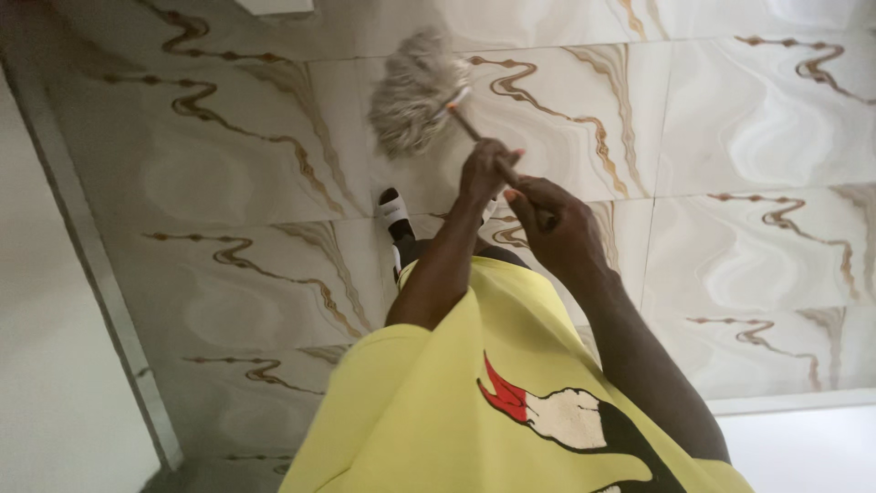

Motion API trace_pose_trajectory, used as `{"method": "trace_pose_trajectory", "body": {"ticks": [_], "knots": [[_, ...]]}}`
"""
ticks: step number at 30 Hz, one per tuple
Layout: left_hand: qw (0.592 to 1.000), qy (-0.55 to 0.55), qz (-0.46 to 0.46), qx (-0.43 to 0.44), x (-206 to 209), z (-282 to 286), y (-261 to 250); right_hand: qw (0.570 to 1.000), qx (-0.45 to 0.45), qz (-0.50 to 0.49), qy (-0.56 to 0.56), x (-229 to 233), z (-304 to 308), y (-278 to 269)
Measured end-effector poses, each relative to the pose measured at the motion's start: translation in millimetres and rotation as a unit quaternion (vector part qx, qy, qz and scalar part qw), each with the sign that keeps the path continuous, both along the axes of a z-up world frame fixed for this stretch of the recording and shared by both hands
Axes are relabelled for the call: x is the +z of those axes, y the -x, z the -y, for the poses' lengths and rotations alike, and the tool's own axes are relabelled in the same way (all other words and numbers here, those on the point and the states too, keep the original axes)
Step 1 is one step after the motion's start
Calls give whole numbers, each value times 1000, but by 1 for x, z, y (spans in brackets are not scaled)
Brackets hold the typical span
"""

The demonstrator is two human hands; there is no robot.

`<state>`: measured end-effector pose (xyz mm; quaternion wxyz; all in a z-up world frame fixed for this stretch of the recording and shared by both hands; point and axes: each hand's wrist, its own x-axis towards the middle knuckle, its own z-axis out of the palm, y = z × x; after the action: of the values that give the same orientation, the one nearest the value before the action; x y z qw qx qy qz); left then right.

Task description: The person mops the floor by hand using a mop, pushing the mop head across the tiles in various directions.

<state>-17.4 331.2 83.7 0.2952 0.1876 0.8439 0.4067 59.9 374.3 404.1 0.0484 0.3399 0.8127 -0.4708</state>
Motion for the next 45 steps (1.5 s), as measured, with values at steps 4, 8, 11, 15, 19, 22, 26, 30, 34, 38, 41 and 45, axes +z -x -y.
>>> {"method": "trace_pose_trajectory", "body": {"ticks": [4, 8, 11, 15, 19, 22, 26, 30, 34, 38, 41, 45], "knots": [[989, -66, -73, -108, -21, -48, -24, 994, -53, 91, -26, -6, -20, -20], [975, -4, -156, -158, -4, -76, -35, 991, -71, -94, -62, -29, -30, -45], [972, 54, -124, -194, 22, -81, -37, 984, -105, -122, -71, -42, -38, -58], [971, 86, -106, -198, 36, -73, -34, 985, -144, -82, -50, -47, -39, -60], [972, 112, -109, -173, 39, -48, -21, 985, -117, -124, -7, -45, -26, -44], [973, 121, -95, -169, 41, -17, 1, 989, -96, -113, 20, -42, -10, -22], [979, 128, -94, -130, 41, 27, 27, 997, -58, -43, 18, -39, 14, 9], [985, 135, -88, -66, 26, 70, 47, 986, 18, -143, 82, -47, 33, 38], [981, 163, -98, -25, 2, 115, 64, 977, 99, -145, 122, -66, 46, 63], [973, 214, -88, -11, -10, 176, 80, 967, 80, 10, 240, -91, 73, 89], [955, 295, -26, -24, -4, 228, 89, 958, 195, 10, 211, -108, 104, 102], [958, 286, 17, 0, 10, 293, 91, 929, 221, -22, 296, -133, 152, 101]]}}
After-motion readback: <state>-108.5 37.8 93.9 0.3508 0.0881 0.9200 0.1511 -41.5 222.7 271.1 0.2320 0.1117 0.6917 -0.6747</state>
